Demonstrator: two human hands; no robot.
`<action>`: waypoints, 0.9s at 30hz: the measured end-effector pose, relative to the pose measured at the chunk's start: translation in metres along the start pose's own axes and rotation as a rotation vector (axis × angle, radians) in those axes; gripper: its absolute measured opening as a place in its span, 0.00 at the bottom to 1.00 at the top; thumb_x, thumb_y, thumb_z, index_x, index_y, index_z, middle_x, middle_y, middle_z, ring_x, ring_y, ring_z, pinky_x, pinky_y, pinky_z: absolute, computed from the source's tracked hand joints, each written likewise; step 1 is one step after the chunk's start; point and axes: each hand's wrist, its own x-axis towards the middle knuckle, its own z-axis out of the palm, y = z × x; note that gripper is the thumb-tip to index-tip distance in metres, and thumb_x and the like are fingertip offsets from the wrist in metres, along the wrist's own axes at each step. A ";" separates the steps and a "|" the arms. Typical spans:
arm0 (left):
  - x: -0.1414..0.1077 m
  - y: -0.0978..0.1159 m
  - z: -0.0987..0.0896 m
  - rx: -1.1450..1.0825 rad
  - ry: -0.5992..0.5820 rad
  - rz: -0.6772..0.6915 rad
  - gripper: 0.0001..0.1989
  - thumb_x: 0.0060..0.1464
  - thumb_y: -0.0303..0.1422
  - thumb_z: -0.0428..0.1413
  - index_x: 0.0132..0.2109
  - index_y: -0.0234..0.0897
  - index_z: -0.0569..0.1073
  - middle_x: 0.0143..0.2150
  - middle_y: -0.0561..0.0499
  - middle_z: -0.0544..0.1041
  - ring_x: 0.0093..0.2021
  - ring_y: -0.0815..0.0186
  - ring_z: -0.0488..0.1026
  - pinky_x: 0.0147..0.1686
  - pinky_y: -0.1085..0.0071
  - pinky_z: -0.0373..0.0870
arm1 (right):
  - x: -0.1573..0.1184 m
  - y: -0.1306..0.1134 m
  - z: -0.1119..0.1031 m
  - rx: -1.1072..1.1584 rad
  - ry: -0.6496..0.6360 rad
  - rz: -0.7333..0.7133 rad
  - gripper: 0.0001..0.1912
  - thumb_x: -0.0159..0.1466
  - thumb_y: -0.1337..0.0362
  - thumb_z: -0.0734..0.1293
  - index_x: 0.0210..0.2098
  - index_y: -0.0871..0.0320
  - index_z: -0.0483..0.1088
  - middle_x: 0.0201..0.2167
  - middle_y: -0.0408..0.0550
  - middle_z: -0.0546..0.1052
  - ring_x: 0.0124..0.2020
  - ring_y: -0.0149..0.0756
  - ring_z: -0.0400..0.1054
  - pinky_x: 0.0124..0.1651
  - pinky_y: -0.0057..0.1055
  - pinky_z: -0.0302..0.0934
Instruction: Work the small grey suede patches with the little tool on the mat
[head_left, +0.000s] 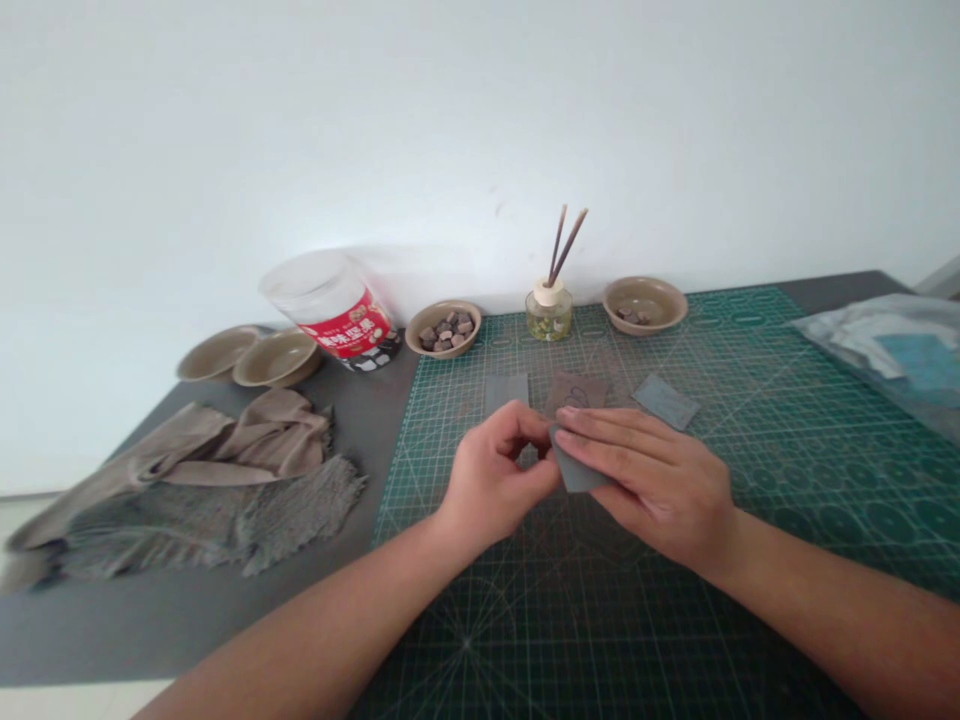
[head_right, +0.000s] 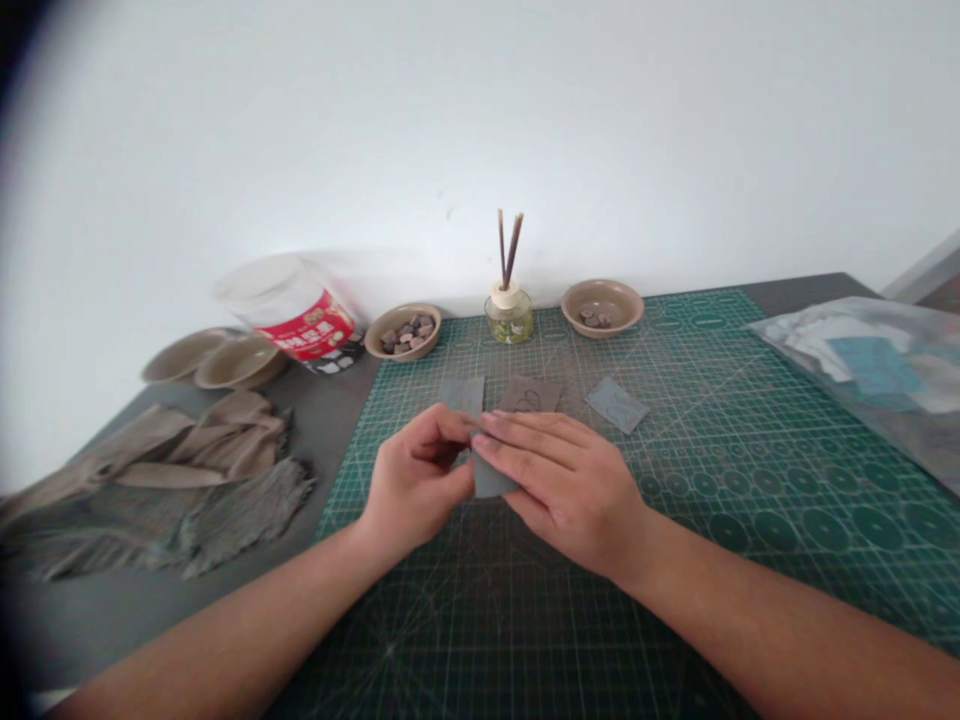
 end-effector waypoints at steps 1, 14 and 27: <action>0.000 0.001 0.000 -0.011 0.010 0.001 0.06 0.52 0.27 0.62 0.32 0.36 0.71 0.30 0.53 0.74 0.30 0.70 0.72 0.32 0.74 0.71 | -0.001 0.001 0.000 -0.015 -0.005 0.006 0.23 0.67 0.73 0.66 0.61 0.54 0.71 0.54 0.52 0.79 0.55 0.41 0.75 0.57 0.42 0.72; 0.004 -0.001 0.000 -0.125 0.037 -0.014 0.10 0.52 0.26 0.62 0.32 0.38 0.66 0.34 0.50 0.78 0.34 0.68 0.76 0.37 0.70 0.74 | -0.002 0.004 0.002 -0.077 0.042 0.226 0.19 0.68 0.73 0.65 0.56 0.55 0.74 0.49 0.49 0.82 0.49 0.37 0.78 0.54 0.37 0.73; -0.001 0.001 -0.002 -0.064 0.016 0.048 0.09 0.55 0.28 0.62 0.32 0.38 0.68 0.36 0.49 0.79 0.37 0.66 0.77 0.38 0.70 0.75 | -0.005 0.001 0.003 -0.021 -0.010 0.046 0.26 0.68 0.74 0.65 0.64 0.56 0.67 0.56 0.53 0.78 0.56 0.42 0.74 0.59 0.42 0.72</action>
